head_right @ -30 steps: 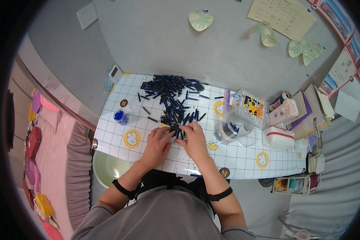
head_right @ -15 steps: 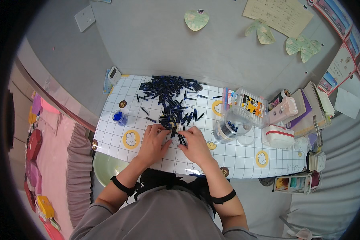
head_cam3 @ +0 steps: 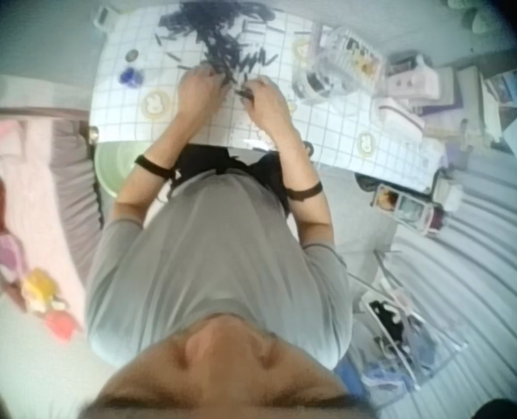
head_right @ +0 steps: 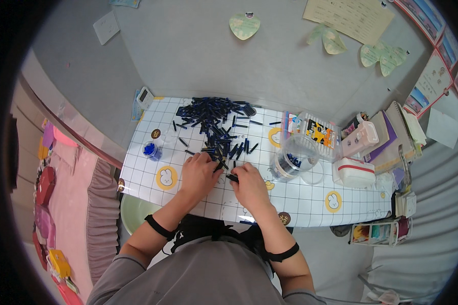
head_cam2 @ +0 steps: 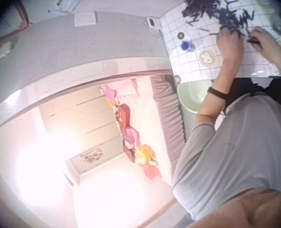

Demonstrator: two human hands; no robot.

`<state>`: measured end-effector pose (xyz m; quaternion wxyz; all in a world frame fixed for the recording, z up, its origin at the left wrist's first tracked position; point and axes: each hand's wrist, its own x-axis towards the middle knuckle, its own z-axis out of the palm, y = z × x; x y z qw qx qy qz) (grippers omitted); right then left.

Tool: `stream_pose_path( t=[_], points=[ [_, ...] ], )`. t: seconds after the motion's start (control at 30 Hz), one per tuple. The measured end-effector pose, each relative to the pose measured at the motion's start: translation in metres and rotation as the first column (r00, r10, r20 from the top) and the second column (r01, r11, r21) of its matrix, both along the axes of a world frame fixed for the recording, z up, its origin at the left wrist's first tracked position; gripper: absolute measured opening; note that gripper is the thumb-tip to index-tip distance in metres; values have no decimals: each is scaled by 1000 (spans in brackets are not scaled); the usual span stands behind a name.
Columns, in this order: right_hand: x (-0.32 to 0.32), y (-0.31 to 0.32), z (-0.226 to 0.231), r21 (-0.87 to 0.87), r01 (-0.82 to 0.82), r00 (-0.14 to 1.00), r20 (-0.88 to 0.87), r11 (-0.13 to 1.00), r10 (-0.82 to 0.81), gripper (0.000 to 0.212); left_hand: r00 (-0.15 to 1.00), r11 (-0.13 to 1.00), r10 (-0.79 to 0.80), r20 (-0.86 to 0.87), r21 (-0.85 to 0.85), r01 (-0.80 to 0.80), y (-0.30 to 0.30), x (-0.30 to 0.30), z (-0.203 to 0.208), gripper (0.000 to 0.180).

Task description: The person is assembling pens by putting ink refills into pen bodies.

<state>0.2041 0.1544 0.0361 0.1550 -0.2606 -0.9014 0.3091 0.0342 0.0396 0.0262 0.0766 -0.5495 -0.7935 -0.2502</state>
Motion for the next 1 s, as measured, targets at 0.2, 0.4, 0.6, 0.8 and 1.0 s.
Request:
stream_pose_path(
  t=[0.2, 0.4, 0.6, 0.8, 1.0],
  points=[
    [0, 1, 4, 84, 37, 999, 18, 996, -39, 22, 992, 1000, 10, 130, -25, -7, -4, -6, 3, 16],
    [4, 7, 5, -31, 19, 990, 137, 999, -15, 22, 972, 981, -17, 233, -182, 61, -8, -11, 16, 17],
    [-1, 4, 4, 49, -1, 989, 147, 999, -6, 19, 979, 973, -89, 183, -193, 125, -2, -10, 12, 12],
    [-13, 2, 0, 175, 39, 992, 111, 984, -59, 16, 992, 983, -126, 28, -133, 128, 5, -11, 4, 9],
    [-9, 9, -2, 284, 68, 986, 128, 956, -108, 15, 977, 992, -118, 178, -14, 122, -12, -17, 8, 10]
  ],
)
